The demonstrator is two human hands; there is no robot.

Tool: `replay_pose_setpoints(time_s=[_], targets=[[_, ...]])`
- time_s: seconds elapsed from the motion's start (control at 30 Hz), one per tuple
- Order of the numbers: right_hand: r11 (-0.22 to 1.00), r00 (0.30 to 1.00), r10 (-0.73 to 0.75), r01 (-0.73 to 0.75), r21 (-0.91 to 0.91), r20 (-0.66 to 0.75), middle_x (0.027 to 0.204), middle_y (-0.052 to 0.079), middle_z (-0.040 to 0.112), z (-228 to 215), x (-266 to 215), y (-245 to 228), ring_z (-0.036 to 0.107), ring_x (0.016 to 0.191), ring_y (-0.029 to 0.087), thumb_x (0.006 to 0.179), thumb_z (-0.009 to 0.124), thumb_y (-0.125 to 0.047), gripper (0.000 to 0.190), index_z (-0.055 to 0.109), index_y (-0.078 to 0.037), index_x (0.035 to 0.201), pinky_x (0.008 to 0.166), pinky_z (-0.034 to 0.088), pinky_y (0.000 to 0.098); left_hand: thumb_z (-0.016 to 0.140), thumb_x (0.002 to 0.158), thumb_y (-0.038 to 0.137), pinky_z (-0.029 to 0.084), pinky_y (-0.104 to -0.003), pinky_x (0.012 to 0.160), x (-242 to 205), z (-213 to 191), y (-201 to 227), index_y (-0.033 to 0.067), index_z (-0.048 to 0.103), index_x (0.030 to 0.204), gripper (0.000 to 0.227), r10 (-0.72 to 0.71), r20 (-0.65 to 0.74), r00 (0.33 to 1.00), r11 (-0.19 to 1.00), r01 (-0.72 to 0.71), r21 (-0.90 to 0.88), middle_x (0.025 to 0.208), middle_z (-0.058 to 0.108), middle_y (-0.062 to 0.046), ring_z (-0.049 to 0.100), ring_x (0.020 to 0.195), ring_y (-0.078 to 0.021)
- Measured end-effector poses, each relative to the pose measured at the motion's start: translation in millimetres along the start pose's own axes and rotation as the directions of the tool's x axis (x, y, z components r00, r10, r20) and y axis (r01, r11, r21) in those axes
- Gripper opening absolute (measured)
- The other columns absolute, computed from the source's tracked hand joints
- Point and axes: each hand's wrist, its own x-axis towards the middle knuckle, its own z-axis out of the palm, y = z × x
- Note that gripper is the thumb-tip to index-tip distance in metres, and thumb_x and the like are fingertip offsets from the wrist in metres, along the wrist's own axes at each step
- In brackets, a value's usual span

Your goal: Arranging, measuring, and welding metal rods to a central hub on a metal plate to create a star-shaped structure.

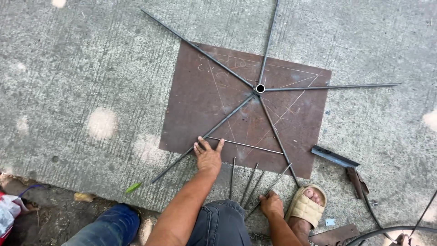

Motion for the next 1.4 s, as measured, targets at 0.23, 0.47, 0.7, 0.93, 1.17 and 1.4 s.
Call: replay_pose_setpoints(time_s=[0.23, 0.47, 0.7, 0.93, 1.17, 1.4], targets=[[1.0, 1.0, 0.023, -0.023, 0.003, 0.015, 0.12, 0.012, 0.075, -4.1, -5.0, -3.6, 0.069, 0.115, 0.033, 0.097, 0.064, -0.036, 0.034, 0.066, -0.01, 0.119, 0.099, 0.053, 0.0456, 0.046, 0.098, 0.011, 0.013, -0.066, 0.122, 4.6, 12.3, -0.6, 0.0427, 0.016, 0.163, 0.078, -0.018, -0.07, 0.997, 1.0, 0.017, -0.009, 0.16, 0.0, -0.047, 0.018, 0.146, -0.065], [0.998, 0.997, 0.066, -0.066, -0.002, 0.028, 0.118, 0.011, 0.075, -1.4, -3.8, -3.6, 0.07, 0.111, 0.029, 0.097, 0.065, -0.037, 0.031, 0.067, -0.012, 0.115, 0.097, 0.054, 0.044, 0.044, 0.1, 0.015, 0.016, -0.067, 0.12, 10.9, 24.2, -2.5, 0.0417, 0.012, 0.164, 0.076, 0.0, -0.069, 0.998, 0.998, 0.005, 0.07, 0.16, 0.003, -0.048, 0.022, 0.144, -0.0655], [0.999, 0.999, -0.01, 0.012, 0.04, -0.047, 0.132, 0.013, 0.069, 17.3, 16.3, 15.3, 0.065, 0.123, 0.034, 0.093, 0.067, -0.035, 0.053, 0.058, -0.012, 0.14, 0.104, 0.052, 0.0453, 0.046, 0.098, 0.015, 0.018, -0.066, 0.12, 7.0, 18.0, -2.7, 0.042, 0.014, 0.163, 0.077, 0.003, -0.098, 0.995, 0.997, 0.005, 0.078, 0.159, 0.004, -0.048, 0.024, 0.143, -0.0658], [0.997, 0.997, 0.071, -0.072, 0.033, 0.025, 0.141, 0.009, 0.065, -12.9, -26.8, -15.4, 0.065, 0.127, 0.026, 0.098, 0.064, -0.033, 0.054, 0.051, -0.014, 0.148, 0.109, 0.052, 0.0411, 0.051, 0.092, 0.002, 0.012, -0.065, 0.122, -7.3, -2.6, -3.8, 0.0404, 0.008, 0.165, 0.093, 0.001, 0.02, 1.0, 0.998, -0.002, 0.064, 0.159, -0.002, -0.048, 0.016, 0.146, -0.0654], [0.999, 0.992, -0.047, 0.048, -0.002, 0.12, 0.123, 0.025, 0.072, -2.9, -11.2, 13.2, 0.063, 0.126, 0.042, 0.097, 0.06, -0.04, 0.043, 0.066, -0.005, 0.121, 0.106, 0.053, 0.0539, 0.04, 0.109, 0.018, 0.019, -0.067, 0.122, -12.0, 25.0, -4.5, 0.0452, 0.033, 0.159, 0.058, -0.023, -0.13, 0.991, 1.0, 0.02, -0.02, 0.16, 0.016, -0.045, 0.025, 0.147, -0.0629], [0.998, 0.995, -0.061, 0.062, -0.006, 0.075, 0.118, 0.022, 0.072, -6.5, -7.3, 7.8, 0.063, 0.123, 0.043, 0.096, 0.061, -0.045, 0.039, 0.064, -0.01, 0.113, 0.102, 0.054, 0.0545, 0.033, 0.111, 0.017, 0.016, -0.071, 0.121, 4.0, 21.0, -2.8, 0.0473, 0.028, 0.16, 0.058, 0.0, -0.143, 0.99, 1.0, 0.0, -0.002, 0.158, 0.012, -0.048, 0.024, 0.144, -0.0693]])
